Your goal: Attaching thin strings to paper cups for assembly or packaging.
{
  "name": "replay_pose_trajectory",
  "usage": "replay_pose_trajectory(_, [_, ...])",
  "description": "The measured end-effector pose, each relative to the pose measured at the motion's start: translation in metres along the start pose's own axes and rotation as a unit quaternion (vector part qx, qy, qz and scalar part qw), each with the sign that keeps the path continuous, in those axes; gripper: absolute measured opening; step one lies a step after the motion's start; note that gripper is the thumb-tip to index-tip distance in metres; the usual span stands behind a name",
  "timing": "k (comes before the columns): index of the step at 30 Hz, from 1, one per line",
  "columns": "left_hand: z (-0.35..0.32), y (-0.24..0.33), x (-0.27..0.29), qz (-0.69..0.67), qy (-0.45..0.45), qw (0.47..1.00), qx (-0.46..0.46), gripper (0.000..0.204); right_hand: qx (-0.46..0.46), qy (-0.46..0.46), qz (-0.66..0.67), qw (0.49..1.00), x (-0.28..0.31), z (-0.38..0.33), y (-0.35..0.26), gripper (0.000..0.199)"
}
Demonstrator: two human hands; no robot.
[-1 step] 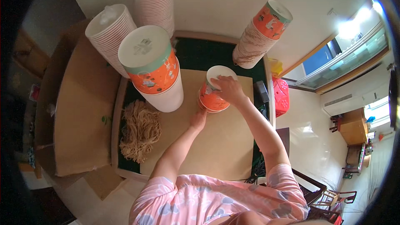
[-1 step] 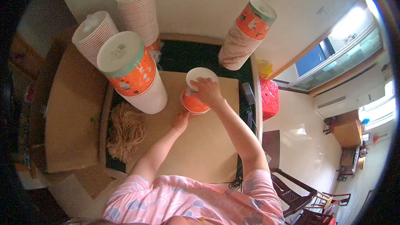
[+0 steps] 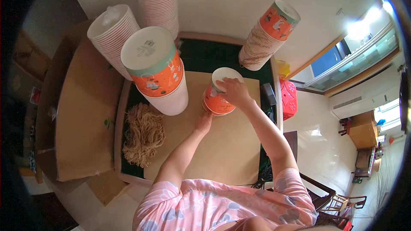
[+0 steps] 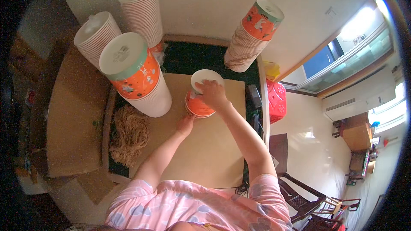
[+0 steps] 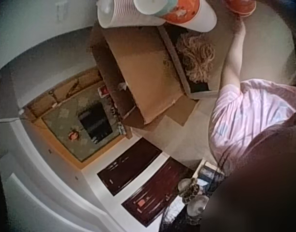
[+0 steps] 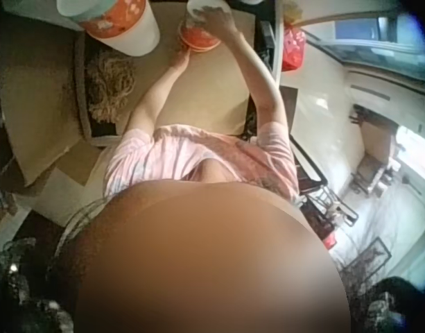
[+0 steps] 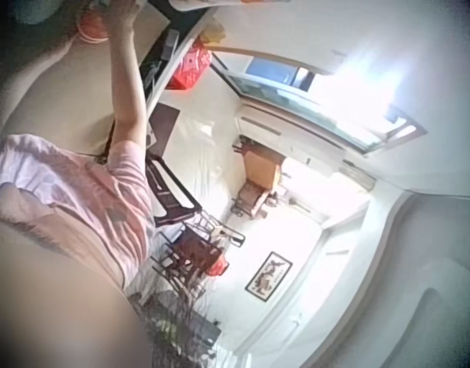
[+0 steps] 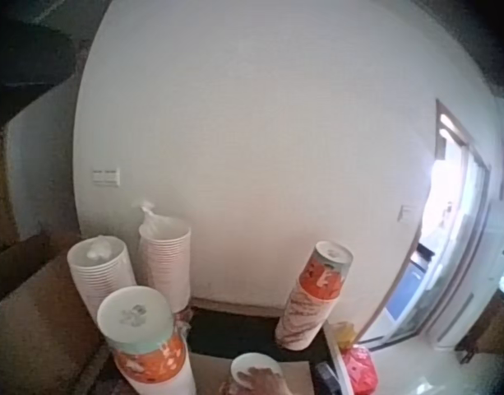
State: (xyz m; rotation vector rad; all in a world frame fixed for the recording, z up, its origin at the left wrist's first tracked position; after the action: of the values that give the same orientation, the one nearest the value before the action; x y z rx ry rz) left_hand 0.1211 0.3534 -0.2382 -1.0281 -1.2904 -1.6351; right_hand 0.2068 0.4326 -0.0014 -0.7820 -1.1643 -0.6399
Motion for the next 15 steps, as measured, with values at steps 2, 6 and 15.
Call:
replay_pose_trajectory(2, [0.004, -0.001, 0.003, -0.075, 0.008, 0.997, 0.01, 0.03, -0.015, -0.017, 0.003, 1.0, -0.002, 0.003, -0.005, 0.039])
replay_pose_trajectory(6, [0.001, 0.022, 0.017, -0.025, -0.038, 0.996, -0.077, 0.026, -0.078, -0.057, -0.014, 0.995, 0.001, 0.004, -0.01, 0.046])
replay_pose_trajectory(15, [-0.011, 0.07, 0.024, -0.14, -0.147, 0.977, -0.059, 0.022, -0.086, -0.067, -0.026, 0.994, -0.008, 0.012, -0.007, 0.044])
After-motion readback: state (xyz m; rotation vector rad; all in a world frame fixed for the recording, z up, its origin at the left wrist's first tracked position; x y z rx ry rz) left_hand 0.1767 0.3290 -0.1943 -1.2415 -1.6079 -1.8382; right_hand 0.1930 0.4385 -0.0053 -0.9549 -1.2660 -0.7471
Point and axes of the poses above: each hand's wrist, its own z-axis towards the middle knuckle, its own x-axis out of the back of the hand, y = z × x, the point moved 7 cm from there along z, towards the middle knuckle, and after that the axes turned 6 degrees about z, right-handed, at the moved point
